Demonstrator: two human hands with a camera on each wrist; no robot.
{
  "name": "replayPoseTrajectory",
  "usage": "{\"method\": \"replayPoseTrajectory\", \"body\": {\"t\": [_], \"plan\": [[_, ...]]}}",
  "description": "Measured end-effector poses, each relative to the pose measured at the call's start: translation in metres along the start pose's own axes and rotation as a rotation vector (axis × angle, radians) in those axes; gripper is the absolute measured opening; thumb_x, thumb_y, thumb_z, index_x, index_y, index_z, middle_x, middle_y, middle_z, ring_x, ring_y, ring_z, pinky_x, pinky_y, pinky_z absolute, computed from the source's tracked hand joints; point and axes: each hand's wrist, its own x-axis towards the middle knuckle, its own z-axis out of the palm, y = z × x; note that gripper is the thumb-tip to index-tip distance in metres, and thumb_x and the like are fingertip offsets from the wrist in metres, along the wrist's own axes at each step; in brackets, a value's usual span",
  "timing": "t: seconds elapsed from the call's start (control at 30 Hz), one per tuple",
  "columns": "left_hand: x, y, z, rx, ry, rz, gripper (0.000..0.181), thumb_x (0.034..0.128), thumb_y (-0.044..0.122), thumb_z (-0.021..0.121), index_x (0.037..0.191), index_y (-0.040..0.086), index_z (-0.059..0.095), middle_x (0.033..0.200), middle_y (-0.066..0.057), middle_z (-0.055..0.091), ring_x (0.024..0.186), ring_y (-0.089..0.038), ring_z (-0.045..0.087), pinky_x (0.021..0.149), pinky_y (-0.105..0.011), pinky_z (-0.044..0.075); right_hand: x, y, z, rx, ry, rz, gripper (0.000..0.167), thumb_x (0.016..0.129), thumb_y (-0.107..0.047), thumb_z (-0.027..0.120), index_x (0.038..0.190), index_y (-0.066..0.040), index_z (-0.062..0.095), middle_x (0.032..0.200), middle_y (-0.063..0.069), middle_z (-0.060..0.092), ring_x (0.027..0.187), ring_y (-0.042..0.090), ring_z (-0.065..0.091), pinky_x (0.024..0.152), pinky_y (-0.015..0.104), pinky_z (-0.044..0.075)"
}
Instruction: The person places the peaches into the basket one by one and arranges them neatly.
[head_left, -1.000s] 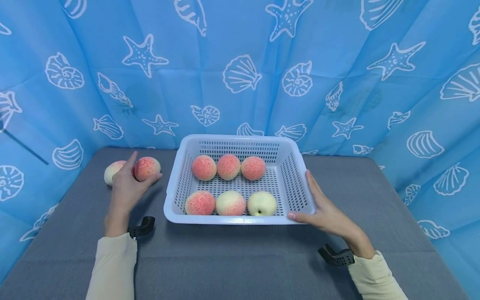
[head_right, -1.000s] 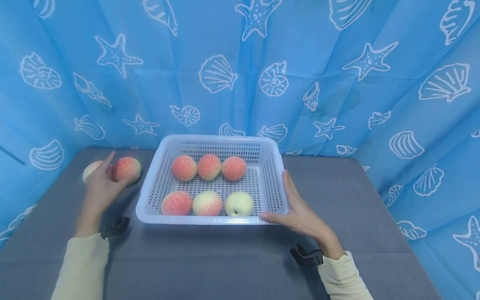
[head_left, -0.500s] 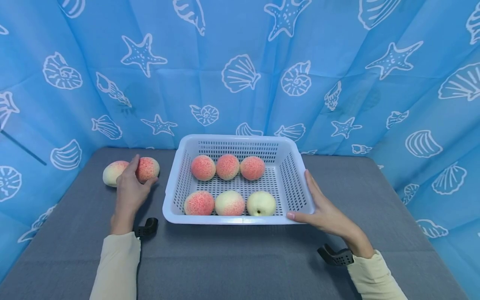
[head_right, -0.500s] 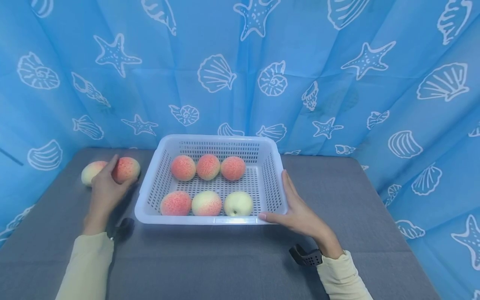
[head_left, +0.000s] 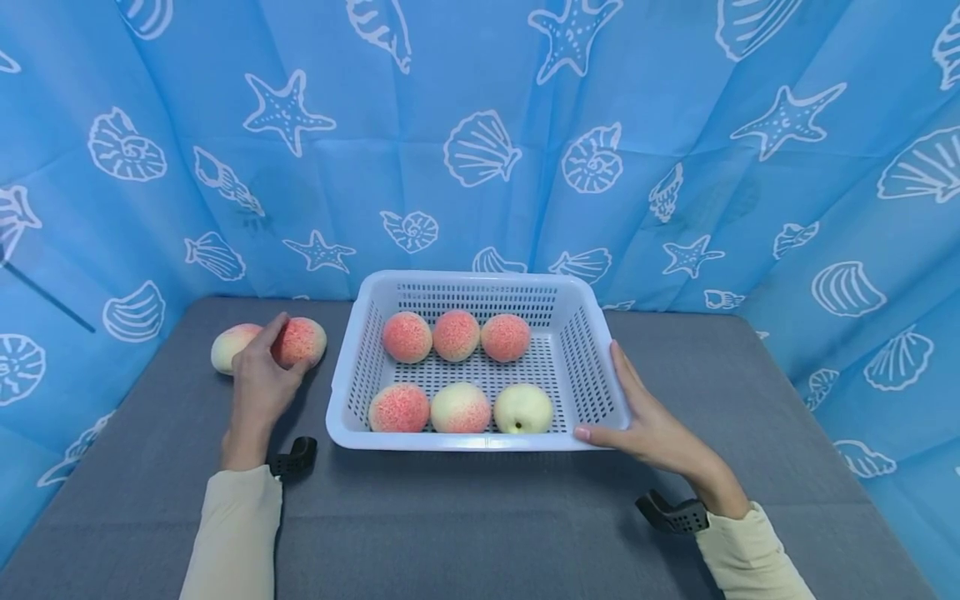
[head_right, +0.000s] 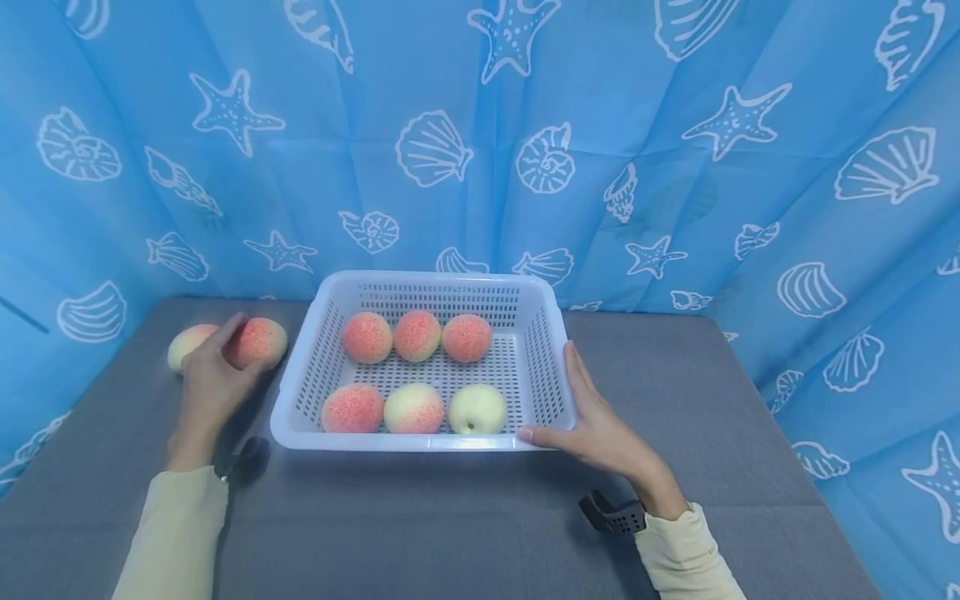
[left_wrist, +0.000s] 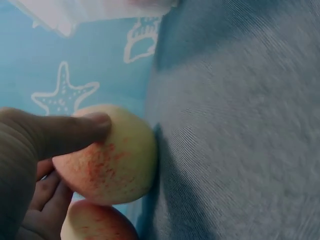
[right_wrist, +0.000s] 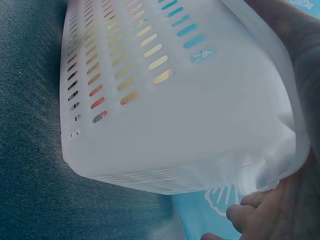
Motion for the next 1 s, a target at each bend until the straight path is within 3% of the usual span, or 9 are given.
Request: {"method": "replayPoseTrajectory", "body": {"t": [0.27,0.73,1.0], "plan": [[0.0010,0.0009,0.0001,-0.117,-0.022,0.002,0.073,0.0866,-0.002,0.078,0.151,-0.002,0.044,0.148,-0.024,0.050,0.136,-0.042,0.047,0.109,-0.054,0.039,-0.0005,-0.0005,0.0000,-0.005,0.001,0.012,0.125,0.085,-0.015,0.084,0.162,-0.030,-0.013,0.165,0.026,-0.002,0.124,0.054,0.051,0.082,0.037,0.059],[-0.0008,-0.0054,0.0061,-0.118,-0.047,-0.123,0.086,0.0890,0.012,0.080,0.158,0.001,0.030,0.157,-0.024,0.037,0.144,-0.041,0.037,0.112,-0.055,0.034,-0.0012,-0.0014,-0.0002,-0.011,0.003,0.007,0.126,0.084,-0.014,0.084,0.161,-0.034,-0.013,0.164,0.027,-0.003,0.122,0.054,0.053,0.082,0.036,0.059],[-0.0004,-0.0066,0.0080,-0.087,-0.057,-0.107,0.091,0.0873,0.014,0.082,0.159,0.000,0.027,0.159,-0.026,0.033,0.146,-0.043,0.032,0.114,-0.058,0.029,0.0001,-0.0022,-0.0001,-0.009,0.002,0.001,0.126,0.084,-0.014,0.085,0.162,-0.029,-0.013,0.164,0.028,-0.001,0.122,0.054,0.053,0.081,0.036,0.059]]}}
